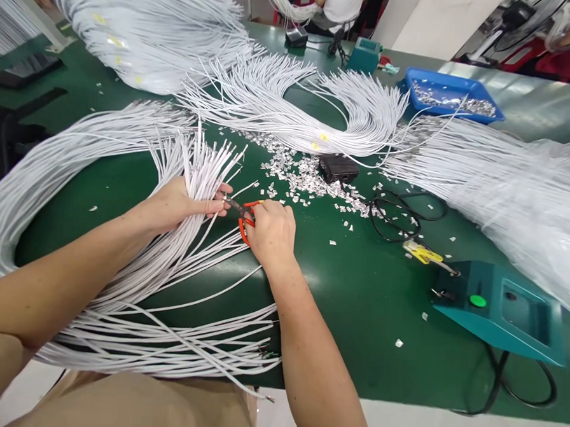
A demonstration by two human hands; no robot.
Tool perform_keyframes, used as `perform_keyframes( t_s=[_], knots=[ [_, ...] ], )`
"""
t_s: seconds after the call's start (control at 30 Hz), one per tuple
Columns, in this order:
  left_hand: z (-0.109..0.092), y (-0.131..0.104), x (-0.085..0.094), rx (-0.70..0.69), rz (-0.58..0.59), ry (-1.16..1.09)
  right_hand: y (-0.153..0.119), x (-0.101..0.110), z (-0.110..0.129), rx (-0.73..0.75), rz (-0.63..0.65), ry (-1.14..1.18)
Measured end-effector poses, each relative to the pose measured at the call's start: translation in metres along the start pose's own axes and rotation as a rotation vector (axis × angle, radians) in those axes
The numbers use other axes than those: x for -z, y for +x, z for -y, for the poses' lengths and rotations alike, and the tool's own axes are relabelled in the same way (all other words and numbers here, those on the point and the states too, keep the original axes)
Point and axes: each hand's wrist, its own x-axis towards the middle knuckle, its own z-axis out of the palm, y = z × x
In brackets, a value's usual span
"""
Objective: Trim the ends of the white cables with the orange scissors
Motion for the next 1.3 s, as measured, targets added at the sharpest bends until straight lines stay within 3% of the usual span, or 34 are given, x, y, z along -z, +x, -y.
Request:
perform_keyframes(
  t_s=[0.17, 0.27, 0.4, 0.5, 0.63, 0.77, 0.93, 1.07, 1.17, 1.3],
  knots=[
    [-0.001, -0.001, 0.0, 0.01, -0.003, -0.009, 0.001, 0.002, -0.003, 0.015, 0.012, -0.073],
    [-0.002, -0.001, 0.0, 0.015, -0.007, -0.015, 0.004, 0.005, -0.001, -0.092, 0.016, 0.044],
    [-0.002, -0.003, -0.002, 0.011, 0.005, -0.016, 0.009, 0.011, 0.009, -0.389, 0.035, 0.685],
    [-0.001, -0.004, -0.003, 0.008, 0.038, -0.002, 0.012, 0.014, 0.017, -0.465, 0.082, 1.187],
    [-0.001, -0.002, 0.001, 0.005, 0.081, 0.074, 0.012, 0.013, 0.02, -0.487, 0.093, 1.449],
    [-0.003, 0.0, 0.007, 0.06, 0.12, 0.119, 0.01, 0.01, 0.02, -0.6, -0.064, 1.306],
    [-0.003, -0.001, 0.006, 0.077, 0.033, 0.098, 0.01, 0.014, 0.022, -0.616, -0.268, 1.065],
    [0.0, -0.001, 0.004, 0.001, 0.016, 0.138, 0.008, 0.015, 0.018, -0.502, -0.053, 0.961],
    [0.001, -0.001, 0.004, -0.033, 0.017, 0.158, 0.007, 0.011, 0.014, -0.434, 0.122, 0.712],
    [0.0, -0.001, 0.003, -0.039, 0.022, 0.141, 0.006, 0.007, 0.009, -0.31, 0.184, 0.394]
  ],
)
